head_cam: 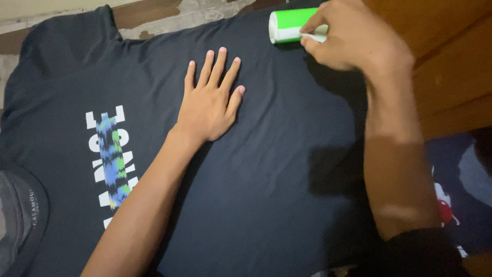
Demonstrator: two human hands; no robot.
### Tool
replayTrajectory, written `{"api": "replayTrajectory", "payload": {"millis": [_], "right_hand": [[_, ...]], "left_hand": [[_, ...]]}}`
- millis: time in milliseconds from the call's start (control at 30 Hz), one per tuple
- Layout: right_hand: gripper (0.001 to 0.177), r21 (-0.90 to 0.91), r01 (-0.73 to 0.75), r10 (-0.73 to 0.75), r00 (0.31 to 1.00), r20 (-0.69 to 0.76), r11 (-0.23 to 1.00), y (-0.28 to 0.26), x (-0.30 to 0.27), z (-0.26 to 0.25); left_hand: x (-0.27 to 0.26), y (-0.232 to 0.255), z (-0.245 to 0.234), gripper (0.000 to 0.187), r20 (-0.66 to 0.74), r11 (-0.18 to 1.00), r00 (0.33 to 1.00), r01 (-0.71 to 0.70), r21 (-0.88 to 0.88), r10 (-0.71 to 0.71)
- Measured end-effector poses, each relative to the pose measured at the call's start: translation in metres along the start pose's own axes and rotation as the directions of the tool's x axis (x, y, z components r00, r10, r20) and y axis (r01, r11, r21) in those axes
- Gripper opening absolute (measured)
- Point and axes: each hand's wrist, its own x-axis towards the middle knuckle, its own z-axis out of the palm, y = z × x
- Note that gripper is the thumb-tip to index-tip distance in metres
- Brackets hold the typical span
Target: The person lays a dark t-shirt flat on a table and uses a green lint roller to remove lint and debris from the fabric surface. They roll the tool repeatedly over the front and back of the shirt, smoothing the fabric with their hands between passes.
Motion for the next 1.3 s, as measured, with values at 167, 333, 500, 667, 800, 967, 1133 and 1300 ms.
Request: {"api": "replayTrajectory", "payload": {"millis": [167,333,500,667,800,967,1133,1300], "right_hand": [[0.033,-0.242,-0.178,0.270,0.863,0.428,0.954,-0.002,-0.024,-0.042],[0.033,-0.280,-0.073,0.220,0.811,0.542,0.957,-0.033,-0.033,-0.065],[0.029,-0.289,-0.130,0.280,0.769,0.575,0.949,-0.046,-0.034,-0.054],[0.030,-0.049,0.058,-0.048,0.983,0.179,0.997,-0.032,-0.010,-0.007],[0.025,0.099,0.358,-0.344,0.929,-0.133,0.928,-0.024,0.001,0.013],[0.035,-0.042,-0.085,0.095,0.937,0.337,0.995,-0.027,-0.014,-0.016],[0.032,-0.361,-0.158,0.340,0.780,0.525,0.919,-0.034,-0.029,-0.043],[0.034,-0.038,-0.054,0.061,0.975,0.214,0.998,-0.030,-0.010,-0.012]], "left_hand": [[0.001,-0.003,0.001,0.060,-0.011,1.000,1.000,-0.004,-0.005,0.004],[0.001,-0.002,0.001,0.059,-0.017,1.000,1.000,0.001,-0.016,-0.001],[0.000,-0.005,0.002,0.061,-0.040,0.996,0.998,0.040,-0.084,-0.043],[0.000,-0.005,0.003,0.062,-0.079,0.993,0.994,0.071,-0.092,-0.079],[0.002,-0.005,0.005,0.062,-0.076,0.994,0.995,0.060,-0.086,-0.066],[0.000,-0.007,0.007,0.061,-0.080,0.998,0.995,0.047,-0.045,-0.050],[0.000,-0.007,0.009,0.060,-0.083,0.998,0.995,0.045,-0.051,-0.049],[0.000,-0.006,0.007,0.059,-0.098,0.998,0.994,0.041,-0.045,-0.045]]}}
